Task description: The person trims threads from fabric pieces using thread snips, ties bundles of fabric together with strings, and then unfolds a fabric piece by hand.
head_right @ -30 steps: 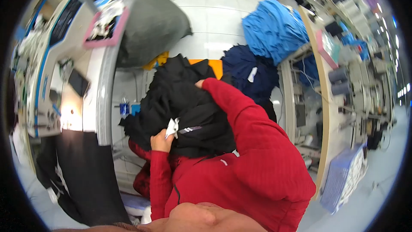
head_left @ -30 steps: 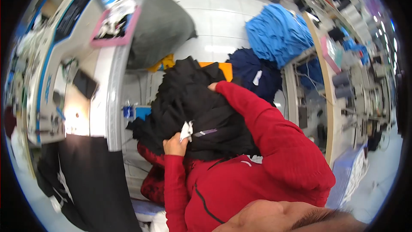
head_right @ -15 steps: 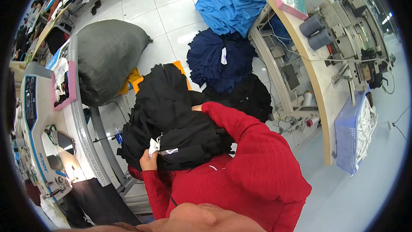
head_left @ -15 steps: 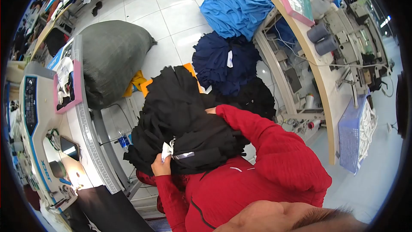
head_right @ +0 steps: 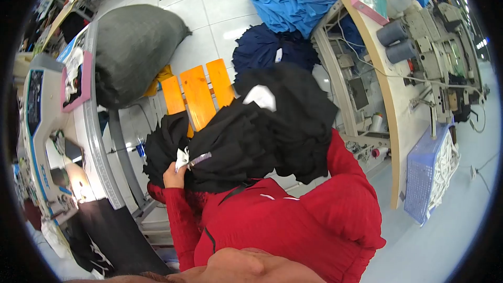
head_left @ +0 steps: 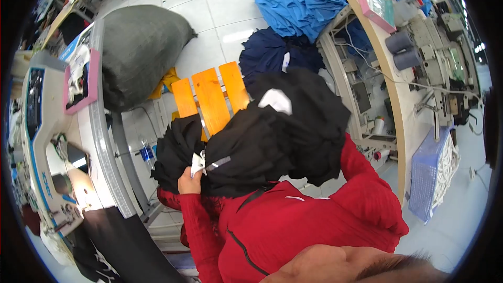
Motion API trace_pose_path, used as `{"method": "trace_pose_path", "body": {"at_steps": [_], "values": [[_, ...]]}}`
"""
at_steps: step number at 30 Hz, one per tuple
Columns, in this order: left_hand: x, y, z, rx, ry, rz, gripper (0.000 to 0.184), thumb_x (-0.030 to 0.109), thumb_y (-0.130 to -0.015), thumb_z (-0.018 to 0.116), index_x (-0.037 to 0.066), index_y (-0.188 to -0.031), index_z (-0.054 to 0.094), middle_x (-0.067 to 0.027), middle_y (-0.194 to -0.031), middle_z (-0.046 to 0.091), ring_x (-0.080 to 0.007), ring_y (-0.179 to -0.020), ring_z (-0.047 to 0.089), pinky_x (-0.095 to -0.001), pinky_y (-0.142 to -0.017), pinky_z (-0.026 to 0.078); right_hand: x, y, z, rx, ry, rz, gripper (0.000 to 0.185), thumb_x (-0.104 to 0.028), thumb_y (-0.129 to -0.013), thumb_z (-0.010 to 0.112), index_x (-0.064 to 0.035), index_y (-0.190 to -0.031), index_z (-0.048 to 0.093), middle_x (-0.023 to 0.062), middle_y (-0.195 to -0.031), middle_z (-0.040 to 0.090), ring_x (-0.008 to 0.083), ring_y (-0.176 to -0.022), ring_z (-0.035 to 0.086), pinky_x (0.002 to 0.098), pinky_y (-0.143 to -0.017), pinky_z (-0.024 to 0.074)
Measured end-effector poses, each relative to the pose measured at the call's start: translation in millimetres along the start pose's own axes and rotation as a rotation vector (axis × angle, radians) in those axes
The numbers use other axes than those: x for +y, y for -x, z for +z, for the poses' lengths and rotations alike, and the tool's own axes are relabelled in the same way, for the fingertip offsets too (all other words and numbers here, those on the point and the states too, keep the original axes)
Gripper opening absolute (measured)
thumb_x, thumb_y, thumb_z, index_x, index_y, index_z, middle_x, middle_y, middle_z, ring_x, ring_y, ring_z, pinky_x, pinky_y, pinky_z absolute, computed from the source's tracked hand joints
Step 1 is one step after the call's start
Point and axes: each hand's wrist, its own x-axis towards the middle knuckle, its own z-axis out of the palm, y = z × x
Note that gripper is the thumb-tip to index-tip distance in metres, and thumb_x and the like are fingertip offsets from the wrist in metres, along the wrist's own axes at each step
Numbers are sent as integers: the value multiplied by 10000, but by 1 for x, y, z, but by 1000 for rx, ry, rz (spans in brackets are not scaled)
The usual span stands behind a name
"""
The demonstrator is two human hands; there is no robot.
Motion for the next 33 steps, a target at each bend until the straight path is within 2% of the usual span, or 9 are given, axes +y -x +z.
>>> {"method": "trace_pose_path", "body": {"at_steps": [11, 16, 19, 22, 24, 25, 28, 31, 33], "values": [[7, -13, 23, 283, -102, 159, 242, 277, -756, 643, 104, -915, 582, -104, -823, 618, -311, -762, 595, -435, -646, 410, 37, -78, 6, 61, 120, -15, 483, -415, -753, 631, 18, -967, 657, 184, -913, 660, 306, -897, 623, 382, -837, 438], [12, -28, 19, 287, -91, 262, 354, 257, -705, 687, 137, -1023, 590, -59, -880, 607, -270, -873, 570, -417, -710, 391, -247, 62, 57, -78, -44, -1228, 713, -409, -563, 797, -61, -1138, 559, 164, -1173, 528, 327, -1106, 489, 401, -941, 377], [6, -35, 4, 197, 20, 166, 487, 262, -667, 733, 156, -1112, 565, -48, -1026, 575, -280, -1035, 488, -435, -824, 389, -335, 108, 103, -416, -30, -1581, 882, -480, -458, 811, -85, -1190, 517, 187, -1202, 473, 370, -1148, 429, 447, -962, 348], [7, -22, -15, 141, -78, -138, 856, 331, -587, 790, 204, -1325, 375, -65, -1332, 393, -315, -1203, 364, -471, -940, 363, -348, 131, 143, -620, 501, -1308, 844, -380, -549, 755, -140, -1288, 425, 192, -1177, 526, 378, -1114, 489, 425, -923, 400], [-16, -16, -5, 88, -107, -286, 981, 359, -561, 804, 208, -1377, 279, -123, -1361, 344, -346, -1201, 374, -492, -937, 368, -338, 128, 153, -930, 463, -969, 814, -394, -592, 735, -146, -1299, 416, 201, -1116, 581, 381, -1083, 521, 393, -901, 427], [-26, -15, 3, 45, -136, -302, 1036, 372, -562, 805, 177, -1397, 224, -172, -1323, 388, -368, -1181, 411, -487, -928, 385, -313, 107, 178, -877, 414, -1008, 774, -374, -610, 734, -145, -1286, 435, 209, -1051, 614, 377, -1013, 569, 383, -871, 450], [-37, -20, 30, 113, -57, -252, 718, 243, -677, 729, 79, -1279, 373, -201, -1038, 593, -377, -974, 566, -437, -830, 462, -286, 87, 193, -1012, 64, -989, 618, -218, -617, 747, -61, -1180, 547, 138, -1014, 647, 251, -906, 623, 345, -801, 479], [-19, -26, 25, 143, 60, -185, 434, 175, -716, 679, 43, -1090, 503, -205, -958, 608, -382, -892, 581, -436, -778, 472, -341, 119, 134, -925, 303, -753, 529, -162, -612, 745, -24, -1099, 594, 95, -923, 664, 182, -845, 614, 311, -764, 483], [-5, -28, 14, 256, 211, -63, 336, 164, -718, 674, 28, -992, 534, -199, -946, 608, -384, -887, 576, -434, -764, 470, -354, 105, 121, -1017, 85, -789, 455, -119, -572, 744, -20, -999, 627, 70, -842, 663, 141, -771, 604, 293, -717, 485]]}}
